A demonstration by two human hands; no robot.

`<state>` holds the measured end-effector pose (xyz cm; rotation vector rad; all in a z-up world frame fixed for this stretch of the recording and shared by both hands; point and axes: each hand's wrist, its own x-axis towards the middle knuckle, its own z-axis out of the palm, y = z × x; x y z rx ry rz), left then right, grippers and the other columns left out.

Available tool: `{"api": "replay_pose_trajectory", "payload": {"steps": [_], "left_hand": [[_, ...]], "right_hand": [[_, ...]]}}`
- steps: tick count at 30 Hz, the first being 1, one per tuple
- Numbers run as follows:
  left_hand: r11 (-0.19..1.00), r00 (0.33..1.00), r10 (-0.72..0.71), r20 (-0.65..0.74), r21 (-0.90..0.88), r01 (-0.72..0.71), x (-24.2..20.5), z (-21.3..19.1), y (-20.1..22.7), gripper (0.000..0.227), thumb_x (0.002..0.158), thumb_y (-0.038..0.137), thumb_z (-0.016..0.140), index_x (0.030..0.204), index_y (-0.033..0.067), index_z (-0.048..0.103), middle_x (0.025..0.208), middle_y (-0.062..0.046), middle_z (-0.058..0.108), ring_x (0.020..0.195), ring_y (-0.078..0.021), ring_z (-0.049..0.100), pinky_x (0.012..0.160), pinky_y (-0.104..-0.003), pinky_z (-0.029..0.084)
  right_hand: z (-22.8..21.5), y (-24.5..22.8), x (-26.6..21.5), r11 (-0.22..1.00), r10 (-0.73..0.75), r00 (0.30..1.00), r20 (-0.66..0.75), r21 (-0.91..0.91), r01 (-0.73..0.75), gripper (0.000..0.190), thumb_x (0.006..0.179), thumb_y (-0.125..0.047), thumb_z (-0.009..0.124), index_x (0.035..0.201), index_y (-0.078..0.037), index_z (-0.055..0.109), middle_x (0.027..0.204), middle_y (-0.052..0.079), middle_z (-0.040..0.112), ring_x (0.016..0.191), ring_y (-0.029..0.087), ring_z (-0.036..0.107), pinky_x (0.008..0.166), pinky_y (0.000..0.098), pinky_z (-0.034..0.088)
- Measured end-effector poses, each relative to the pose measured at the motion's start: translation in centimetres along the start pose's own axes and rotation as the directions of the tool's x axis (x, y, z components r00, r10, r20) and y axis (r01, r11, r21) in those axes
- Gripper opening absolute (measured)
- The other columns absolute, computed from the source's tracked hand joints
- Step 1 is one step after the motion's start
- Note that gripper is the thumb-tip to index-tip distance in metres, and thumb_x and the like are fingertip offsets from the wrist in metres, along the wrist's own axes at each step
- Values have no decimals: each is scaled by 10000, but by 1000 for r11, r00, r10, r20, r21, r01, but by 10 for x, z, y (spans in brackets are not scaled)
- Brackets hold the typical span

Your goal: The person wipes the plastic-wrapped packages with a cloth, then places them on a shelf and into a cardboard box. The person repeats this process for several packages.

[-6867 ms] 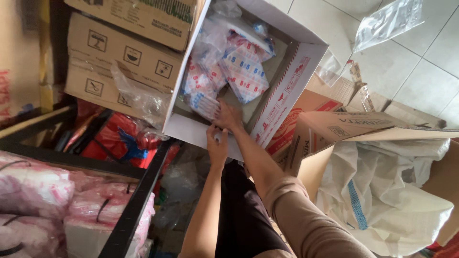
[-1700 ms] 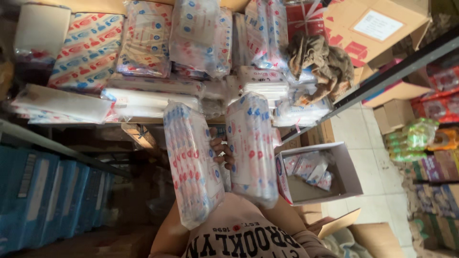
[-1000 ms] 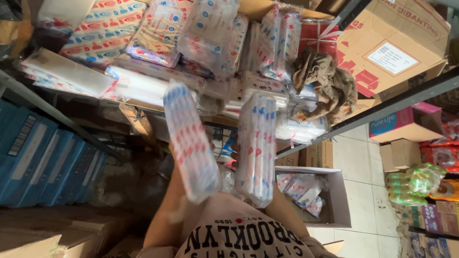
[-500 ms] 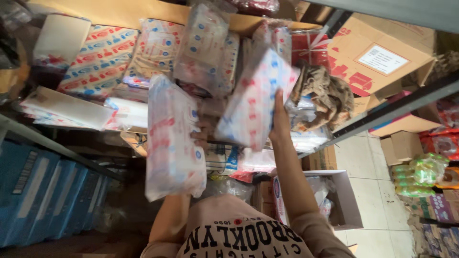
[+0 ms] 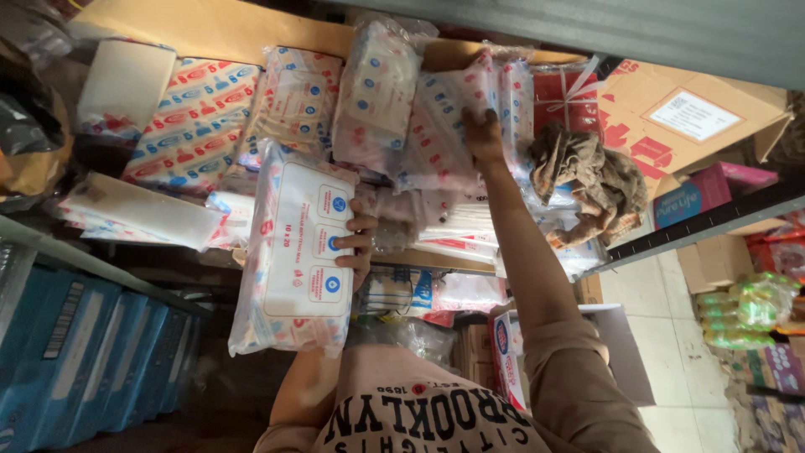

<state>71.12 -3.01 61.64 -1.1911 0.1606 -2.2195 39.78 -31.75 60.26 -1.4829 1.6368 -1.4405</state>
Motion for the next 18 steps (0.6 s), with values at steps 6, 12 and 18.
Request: {"api": "replay_pose_trajectory", "payload": {"steps": [6, 12, 18], "left_hand": [[1000, 1000, 2, 14, 19, -2, -5, -16, 16, 592, 1073, 384, 549, 1516, 12, 427, 1206, -118, 471, 1059, -272, 605, 861, -444, 536], [995, 998, -62, -32, 72, 64, -11, -13, 7, 621, 1061, 420, 527, 1529, 24, 427, 1230, -105, 478, 1039, -268, 621, 851, -446, 538], [986, 989, -139, -53, 88, 143, 0, -1, -26, 662, 1018, 422, 565, 1493, -11, 409, 1231, -132, 479, 989, -283, 630, 822, -445, 536]], "right_hand": [[-77, -29, -33, 699, -593, 797, 111, -420, 579, 237, 1012, -328, 722, 1114, -116, 748, 959, 138, 788, 790, 358, 785, 725, 402, 605], [-196, -73, -75, 368, -164, 986, 38, -925, 97, 1063, 717, -556, 974, 1534, -167, 416, 1257, 290, 577, 1183, 488, 545, 788, 621, 500], [-219, -78, -98, 741, -90, 994, -56, -671, 29, 991, 802, -361, 909, 1596, -233, 330, 1351, 190, 654, 1240, 365, 633, 997, 493, 526]]}}
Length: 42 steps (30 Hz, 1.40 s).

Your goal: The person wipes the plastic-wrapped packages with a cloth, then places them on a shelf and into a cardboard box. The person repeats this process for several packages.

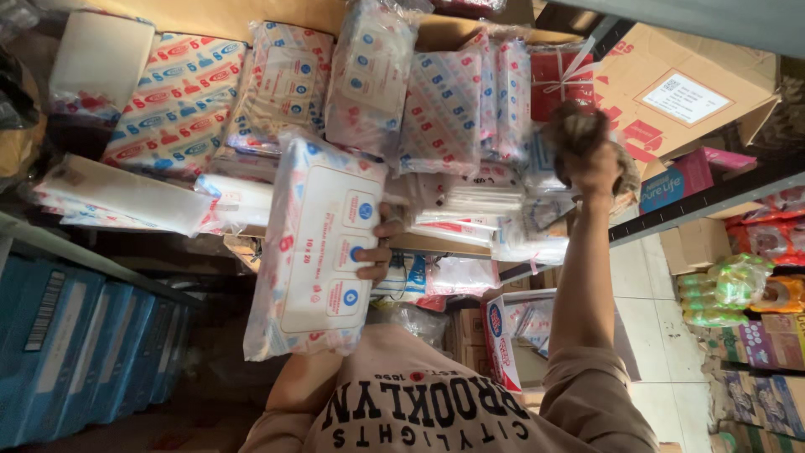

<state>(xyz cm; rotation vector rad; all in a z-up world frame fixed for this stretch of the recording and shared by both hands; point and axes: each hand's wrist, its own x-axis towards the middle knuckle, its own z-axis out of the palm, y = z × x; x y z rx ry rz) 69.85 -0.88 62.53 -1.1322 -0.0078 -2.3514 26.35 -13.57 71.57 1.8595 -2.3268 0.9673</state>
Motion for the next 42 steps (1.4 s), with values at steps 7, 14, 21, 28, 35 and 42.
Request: {"api": "replay_pose_trajectory", "payload": {"steps": [7, 14, 21, 28, 35, 42], "left_hand": [[997, 995, -75, -72, -2, 75, 13, -2, -14, 657, 1049, 437, 553, 1520, 5, 400, 1243, -131, 483, 1017, -272, 610, 824, -449, 544], [998, 991, -65, -118, 14, 67, 24, -25, -29, 636, 1033, 416, 576, 1496, 6, 426, 1239, -132, 519, 1034, -274, 619, 855, -447, 542], [993, 991, -20, -132, 113, 35, 24, -33, -32, 616, 1017, 395, 599, 1471, 6, 452, 1236, -132, 555, 1051, -277, 629, 885, -446, 540], [983, 987, 10, -161, 180, 19, 10, -41, -36, 596, 1001, 374, 622, 1447, 6, 478, 1233, -133, 591, 1068, -279, 638, 915, -445, 538], [939, 971, 78, -227, 344, 4, -6, -35, -39, 576, 985, 353, 644, 1423, 7, 504, 1230, -134, 627, 1085, -281, 648, 945, -444, 537], [661, 773, 386, -504, 735, 150, 16, -58, -31, 556, 969, 332, 667, 1399, 7, 530, 1227, -134, 663, 1102, -284, 657, 976, -443, 535]], "right_hand": [[-68, -51, -90, 628, -270, 859, -435, 597, 499, 735, 1006, -63, 847, 1555, -88, 359, 1480, 170, 479, 1361, 238, 484, 1172, 377, 407], [-8, -187, -160, 584, -636, 737, -228, 482, 653, 853, 874, -303, 909, 1532, -12, 451, 1562, 176, 511, 1497, 340, 489, 1293, 443, 380], [28, -230, -262, 101, -995, 92, -49, -683, 723, 354, 1068, -444, 648, 1249, -145, 702, 1070, 202, 650, 830, 272, 672, 702, 355, 534], [9, -214, -296, 65, -850, 86, -520, 58, 996, 305, 977, -290, 819, 1224, -301, 640, 1211, 106, 692, 877, 214, 672, 622, 263, 500], [-4, -200, -214, 565, -539, 682, -494, 388, 728, 332, 951, -159, 798, 1240, -113, 641, 1171, 131, 704, 1002, 268, 692, 852, 360, 530], [-55, -176, -177, 607, -486, 783, -388, 495, 622, 294, 957, -111, 796, 1205, -18, 669, 1145, 143, 712, 1097, 297, 707, 984, 431, 557]]}}
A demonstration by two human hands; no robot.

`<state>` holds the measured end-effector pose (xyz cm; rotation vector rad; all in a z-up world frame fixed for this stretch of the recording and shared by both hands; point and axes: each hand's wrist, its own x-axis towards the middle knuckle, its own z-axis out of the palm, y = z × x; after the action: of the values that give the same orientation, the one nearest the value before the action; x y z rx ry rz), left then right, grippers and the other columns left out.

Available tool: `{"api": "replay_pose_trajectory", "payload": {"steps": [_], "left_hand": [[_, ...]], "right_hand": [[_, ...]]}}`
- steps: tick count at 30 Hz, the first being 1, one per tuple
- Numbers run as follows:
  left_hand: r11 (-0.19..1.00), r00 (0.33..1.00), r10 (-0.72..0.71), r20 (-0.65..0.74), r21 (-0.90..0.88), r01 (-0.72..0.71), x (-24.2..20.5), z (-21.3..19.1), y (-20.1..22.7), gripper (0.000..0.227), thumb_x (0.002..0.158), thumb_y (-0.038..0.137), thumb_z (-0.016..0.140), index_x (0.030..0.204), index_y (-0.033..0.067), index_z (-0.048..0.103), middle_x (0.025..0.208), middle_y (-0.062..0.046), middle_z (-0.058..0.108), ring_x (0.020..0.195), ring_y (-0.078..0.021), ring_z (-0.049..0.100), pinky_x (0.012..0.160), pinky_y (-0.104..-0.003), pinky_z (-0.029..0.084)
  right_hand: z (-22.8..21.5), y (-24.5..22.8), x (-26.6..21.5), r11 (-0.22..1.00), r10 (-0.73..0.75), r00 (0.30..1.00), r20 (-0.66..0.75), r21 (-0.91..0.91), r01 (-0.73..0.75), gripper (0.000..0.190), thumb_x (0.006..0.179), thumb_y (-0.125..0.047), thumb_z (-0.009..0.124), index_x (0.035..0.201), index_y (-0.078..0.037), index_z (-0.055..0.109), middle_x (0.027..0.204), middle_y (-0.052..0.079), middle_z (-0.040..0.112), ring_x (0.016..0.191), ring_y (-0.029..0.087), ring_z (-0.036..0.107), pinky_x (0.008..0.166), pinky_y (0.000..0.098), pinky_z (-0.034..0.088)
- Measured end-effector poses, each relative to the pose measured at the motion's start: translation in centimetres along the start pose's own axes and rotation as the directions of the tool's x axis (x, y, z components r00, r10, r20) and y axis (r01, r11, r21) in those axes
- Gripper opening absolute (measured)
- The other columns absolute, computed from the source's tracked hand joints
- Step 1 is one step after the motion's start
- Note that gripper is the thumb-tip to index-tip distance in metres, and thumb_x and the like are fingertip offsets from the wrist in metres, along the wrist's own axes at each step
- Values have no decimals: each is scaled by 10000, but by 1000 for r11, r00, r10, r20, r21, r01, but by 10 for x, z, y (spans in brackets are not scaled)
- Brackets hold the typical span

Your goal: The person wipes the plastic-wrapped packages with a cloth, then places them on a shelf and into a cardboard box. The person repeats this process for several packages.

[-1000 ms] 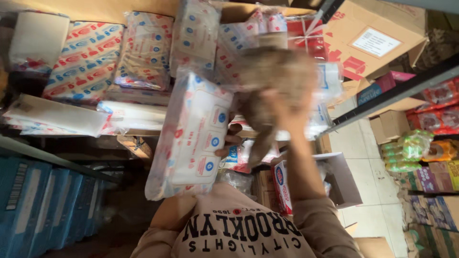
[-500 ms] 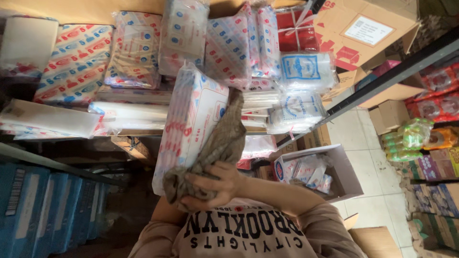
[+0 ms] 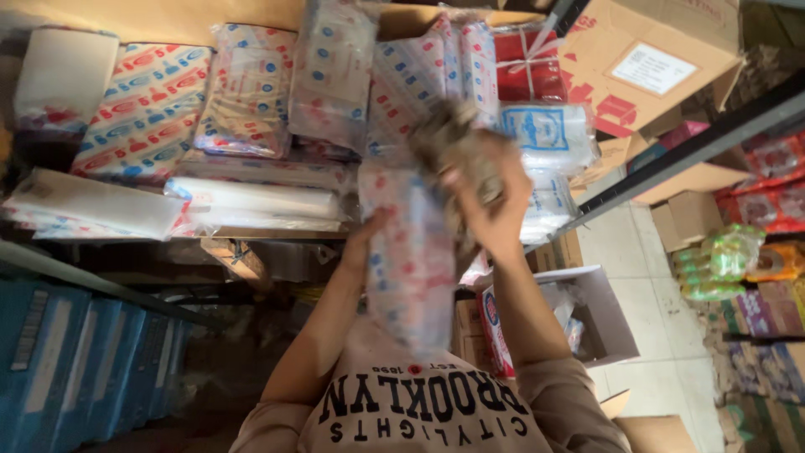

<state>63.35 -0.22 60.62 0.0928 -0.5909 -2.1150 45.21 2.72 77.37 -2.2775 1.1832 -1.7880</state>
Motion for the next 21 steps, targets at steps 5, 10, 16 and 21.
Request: {"api": "replay_pose_trajectory", "payload": {"steps": [5, 10, 16, 21], "left_hand": [[963, 933, 238, -270, 191, -191, 6, -8, -9, 579, 931, 286, 707, 1404, -5, 544, 1270, -119, 676, 1124, -248, 665, 982, -400, 538], [827, 788, 489, -374, 485, -284, 20, -3, 34, 654, 851, 230, 814, 1386, -21, 534, 1278, -126, 674, 1135, -235, 658, 980, -380, 540], [529, 633, 724, -274, 810, -254, 83, 5, 127, 782, 795, 353, 875, 1410, 28, 517, 1339, -120, 658, 1198, -194, 640, 1012, -340, 526], [463, 671, 722, -169, 839, -286, 181, -22, 224, 664, 773, 390, 923, 1196, 0, 592, 1134, -114, 738, 1022, -199, 683, 891, -358, 560]], "right_hand": [[17, -2, -43, 877, -336, 908, 250, -269, 399, 220, 842, -219, 873, 954, -200, 684, 989, 30, 683, 925, 193, 680, 750, 357, 584], [22, -14, -98, 820, -302, 879, 370, -369, 437, 460, 673, -413, 822, 1095, -257, 727, 1180, 99, 656, 1007, 321, 643, 729, 462, 561], [34, 12, -102, 958, -86, 942, 325, -233, 168, 542, 772, -301, 828, 1291, -210, 703, 1351, 149, 647, 1001, 300, 669, 839, 409, 575], [66, 30, -70, 968, 1, 968, 251, -244, 62, 569, 783, -299, 837, 1320, -206, 674, 1307, 129, 650, 1102, 351, 671, 901, 441, 582]]}}
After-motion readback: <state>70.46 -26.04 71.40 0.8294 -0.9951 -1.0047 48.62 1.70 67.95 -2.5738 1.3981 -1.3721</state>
